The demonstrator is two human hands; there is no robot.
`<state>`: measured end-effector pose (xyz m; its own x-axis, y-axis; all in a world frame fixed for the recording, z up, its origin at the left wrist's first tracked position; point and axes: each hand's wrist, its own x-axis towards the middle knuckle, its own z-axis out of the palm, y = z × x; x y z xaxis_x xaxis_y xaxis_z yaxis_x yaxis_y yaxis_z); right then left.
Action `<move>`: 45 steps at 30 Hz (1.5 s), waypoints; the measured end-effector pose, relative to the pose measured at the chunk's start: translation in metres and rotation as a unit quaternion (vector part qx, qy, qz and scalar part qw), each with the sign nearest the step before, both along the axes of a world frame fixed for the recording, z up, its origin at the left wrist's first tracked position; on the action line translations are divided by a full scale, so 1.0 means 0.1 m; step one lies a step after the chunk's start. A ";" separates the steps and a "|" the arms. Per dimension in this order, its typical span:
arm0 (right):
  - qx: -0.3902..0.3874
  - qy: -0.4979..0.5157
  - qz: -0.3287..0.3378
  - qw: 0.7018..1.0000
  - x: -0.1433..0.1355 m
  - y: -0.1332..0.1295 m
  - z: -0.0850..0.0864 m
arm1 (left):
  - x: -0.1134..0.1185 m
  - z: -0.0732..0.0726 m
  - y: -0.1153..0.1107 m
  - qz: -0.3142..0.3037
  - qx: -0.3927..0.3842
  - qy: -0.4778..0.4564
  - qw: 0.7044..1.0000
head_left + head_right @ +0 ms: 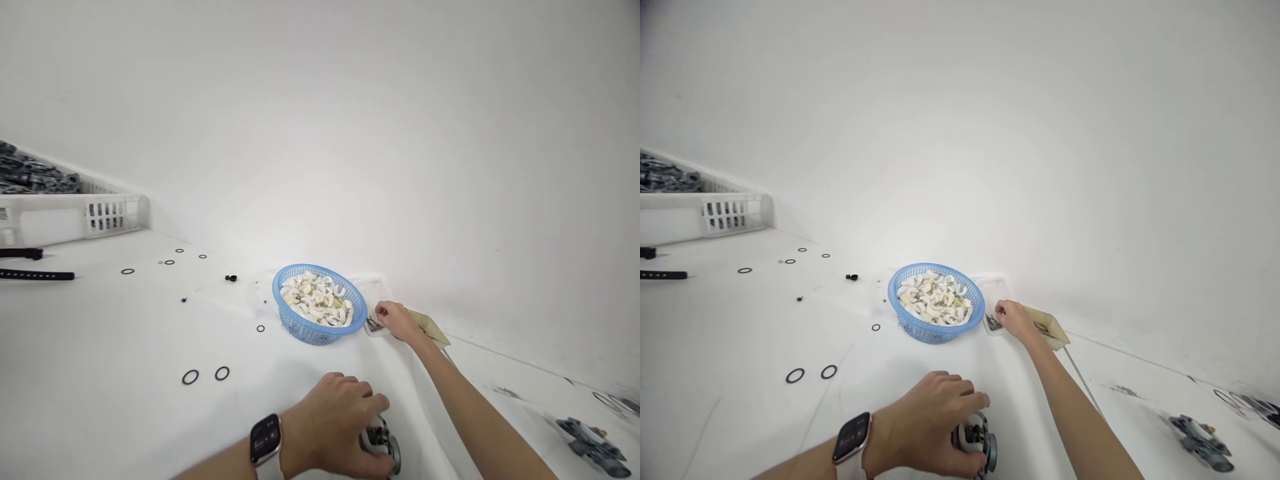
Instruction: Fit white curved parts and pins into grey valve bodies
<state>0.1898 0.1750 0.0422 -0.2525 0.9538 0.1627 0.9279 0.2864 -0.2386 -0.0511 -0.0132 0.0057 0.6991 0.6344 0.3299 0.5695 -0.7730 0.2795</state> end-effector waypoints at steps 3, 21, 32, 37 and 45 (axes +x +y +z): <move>-0.011 0.116 0.015 0.993 0.04 -0.20 0.04 | -0.01 0.03 -0.01 -0.012 -0.007 -0.010 1.000; -0.237 0.563 0.030 0.791 -0.18 -1.95 -0.22 | 0.06 0.15 -0.09 0.038 -0.073 -0.044 0.996; -0.228 0.607 0.027 0.761 -0.30 -2.07 -0.26 | 0.05 0.18 -0.08 0.007 -0.066 -0.035 0.997; -0.235 0.606 0.022 0.759 -0.33 -2.08 -0.22 | 0.06 0.18 -0.07 0.000 -0.052 -0.039 0.998; -0.218 0.555 0.030 0.802 -0.28 -2.03 -0.27 | 0.05 0.15 -0.07 0.006 -0.034 -0.044 0.998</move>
